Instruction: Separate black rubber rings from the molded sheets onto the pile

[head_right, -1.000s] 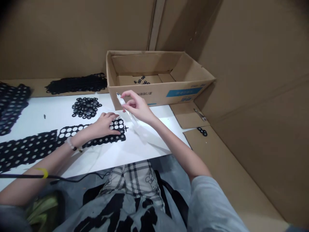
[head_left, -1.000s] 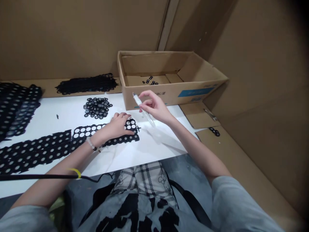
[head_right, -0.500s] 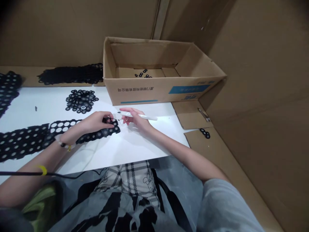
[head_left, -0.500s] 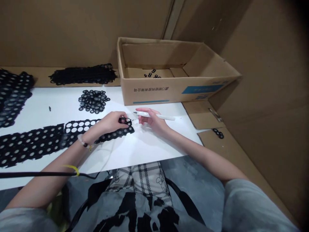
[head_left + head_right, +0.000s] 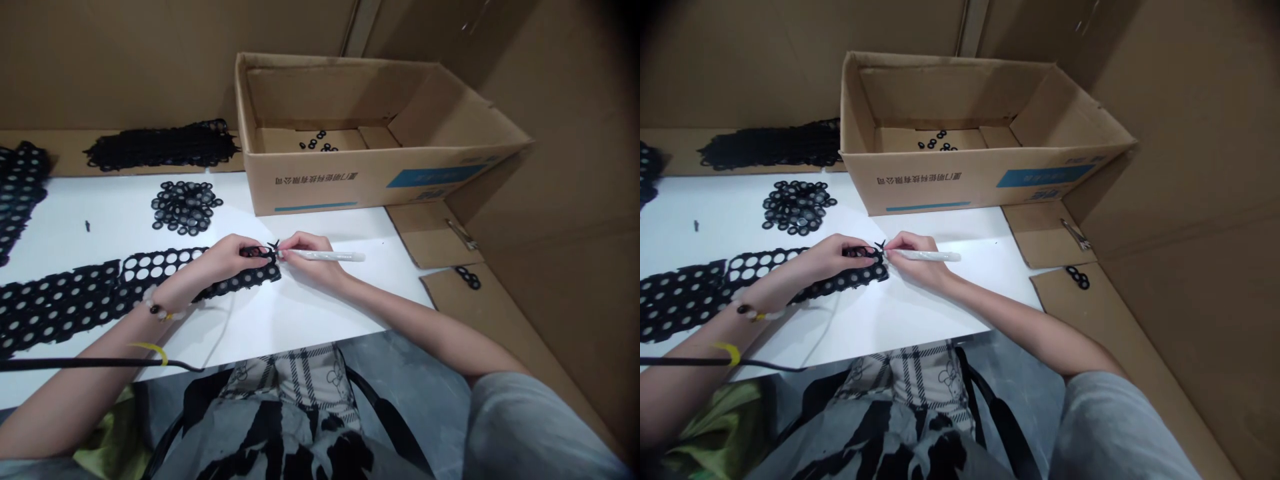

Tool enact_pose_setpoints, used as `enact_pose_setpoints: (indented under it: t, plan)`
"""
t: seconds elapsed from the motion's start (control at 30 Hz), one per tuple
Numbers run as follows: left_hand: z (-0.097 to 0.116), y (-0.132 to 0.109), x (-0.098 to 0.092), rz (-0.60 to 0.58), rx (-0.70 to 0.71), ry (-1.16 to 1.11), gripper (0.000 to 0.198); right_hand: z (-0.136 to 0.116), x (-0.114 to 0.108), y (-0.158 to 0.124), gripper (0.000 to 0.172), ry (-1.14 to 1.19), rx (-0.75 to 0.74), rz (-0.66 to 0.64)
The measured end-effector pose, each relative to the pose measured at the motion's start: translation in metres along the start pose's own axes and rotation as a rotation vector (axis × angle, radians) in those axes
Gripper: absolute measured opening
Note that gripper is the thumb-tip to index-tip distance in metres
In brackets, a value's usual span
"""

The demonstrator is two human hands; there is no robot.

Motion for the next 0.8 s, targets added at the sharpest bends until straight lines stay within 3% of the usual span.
enact_pose_setpoints:
  t: [0.3,0.8]
  plan:
    - [0.0022,-0.0005,0.0044,0.083,-0.055,-0.127,0.035,0.0071,-0.0003,0.0007,0.017,0.014,0.036,-0.002]
    - [0.0035,-0.0002,0.0068,0.057,-0.027,-0.095,0.035,0.0082,0.0009,-0.0003,0.012,-0.044,0.037,0.003]
Point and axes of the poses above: each hand's wrist, its own y-axis towards the middle knuckle, its own x-axis out of the palm, z = x × y, the point moved 8 cm from there along y, towards the middle knuckle, and after that the axes turned 14 degrees about x, right-handed, at the moved point
